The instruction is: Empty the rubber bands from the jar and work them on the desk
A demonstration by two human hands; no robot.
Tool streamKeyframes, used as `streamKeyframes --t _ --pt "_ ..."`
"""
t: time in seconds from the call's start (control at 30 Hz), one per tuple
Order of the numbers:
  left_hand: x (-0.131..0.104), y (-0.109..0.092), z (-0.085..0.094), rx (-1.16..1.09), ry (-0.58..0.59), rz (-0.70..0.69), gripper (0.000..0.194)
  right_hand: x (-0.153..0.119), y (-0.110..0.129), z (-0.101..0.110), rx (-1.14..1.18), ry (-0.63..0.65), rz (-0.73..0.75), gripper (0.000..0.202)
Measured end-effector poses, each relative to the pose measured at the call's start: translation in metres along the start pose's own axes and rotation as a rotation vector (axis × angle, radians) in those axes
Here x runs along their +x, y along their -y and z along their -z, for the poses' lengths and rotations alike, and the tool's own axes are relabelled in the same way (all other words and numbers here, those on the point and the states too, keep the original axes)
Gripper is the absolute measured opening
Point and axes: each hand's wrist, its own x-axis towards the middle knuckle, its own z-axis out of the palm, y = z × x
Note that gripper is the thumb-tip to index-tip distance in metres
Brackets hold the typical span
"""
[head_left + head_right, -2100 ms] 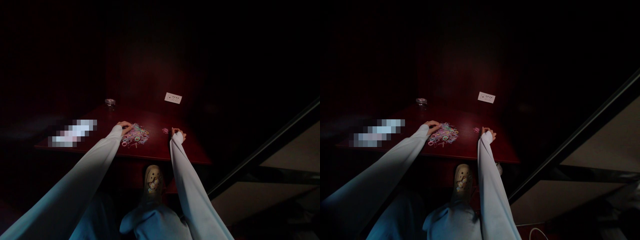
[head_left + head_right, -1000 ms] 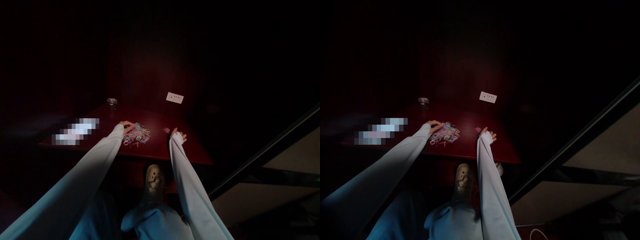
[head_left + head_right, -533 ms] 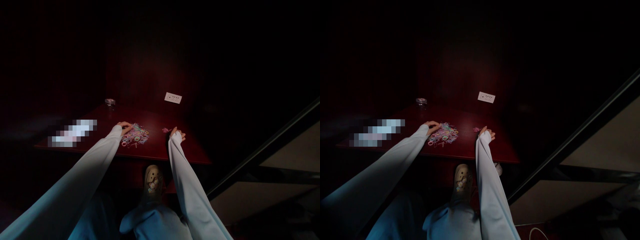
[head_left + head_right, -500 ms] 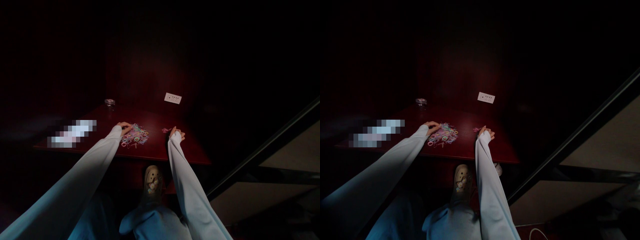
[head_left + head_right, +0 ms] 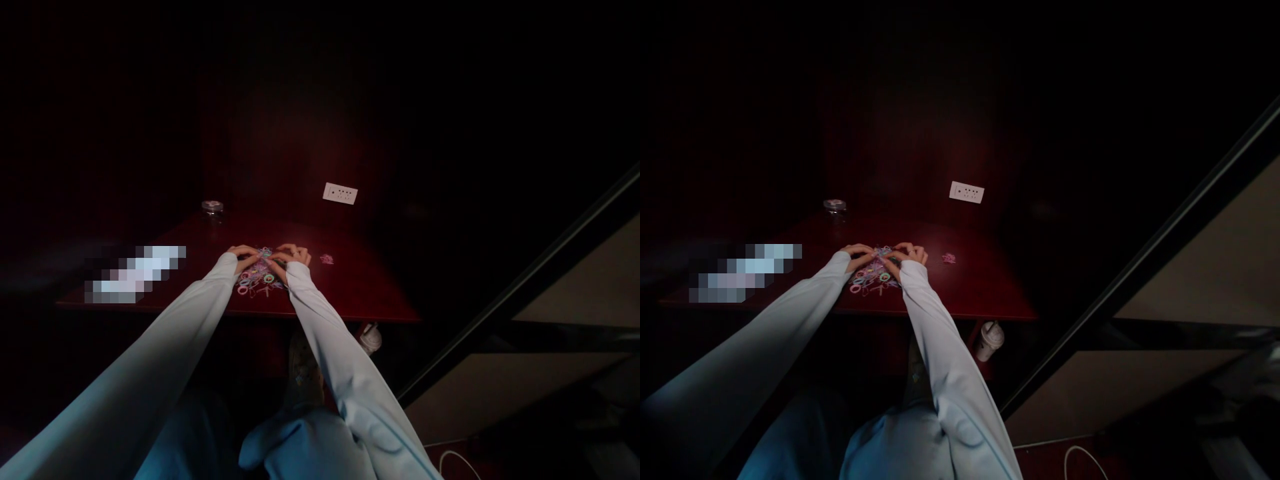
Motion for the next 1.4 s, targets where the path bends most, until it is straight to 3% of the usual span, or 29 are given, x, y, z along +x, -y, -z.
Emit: streamKeyframes --t 0.23,0.4,0.53,0.73,0.87,1.0,1.1,1.23,1.4 --pt "-0.003 -0.003 0.001 0.047 -0.035 0.044 0.042 0.011 -0.022 0.001 0.008 -0.159 -0.217 0.019" --pt "-0.003 0.002 0.002 0.032 -0.043 0.046 0.047 0.007 -0.071 0.035 -0.090 -0.406 -0.611 0.030" --pt "-0.002 0.005 0.001 0.027 -0.010 0.055 0.048 -0.007 -0.099 0.062 -0.277 -0.398 -0.694 0.031" --pt "-0.005 0.002 -0.003 0.003 -0.045 0.062 0.047 -0.009 -0.105 0.065 -0.410 -0.223 -0.637 0.029" --pt "-0.006 -0.004 -0.002 0.001 -0.066 0.058 0.043 -0.005 -0.103 0.060 -0.353 -0.357 -0.587 0.037" --pt "-0.006 -0.010 -0.001 0.049 -0.071 0.042 0.029 -0.001 -0.083 0.051 -0.256 -0.383 -0.368 0.034" --pt "-0.008 -0.012 -0.002 0.077 -0.074 -0.014 0.019 0.000 -0.052 0.036 -0.202 -0.272 -0.191 0.029" --pt "-0.012 -0.008 -0.006 0.117 -0.056 -0.050 0.025 -0.001 -0.009 0.014 -0.130 -0.061 -0.017 0.024" --pt "-0.011 -0.003 -0.007 0.147 -0.049 -0.037 0.021 0.001 0.010 0.003 -0.107 0.119 0.077 0.021"
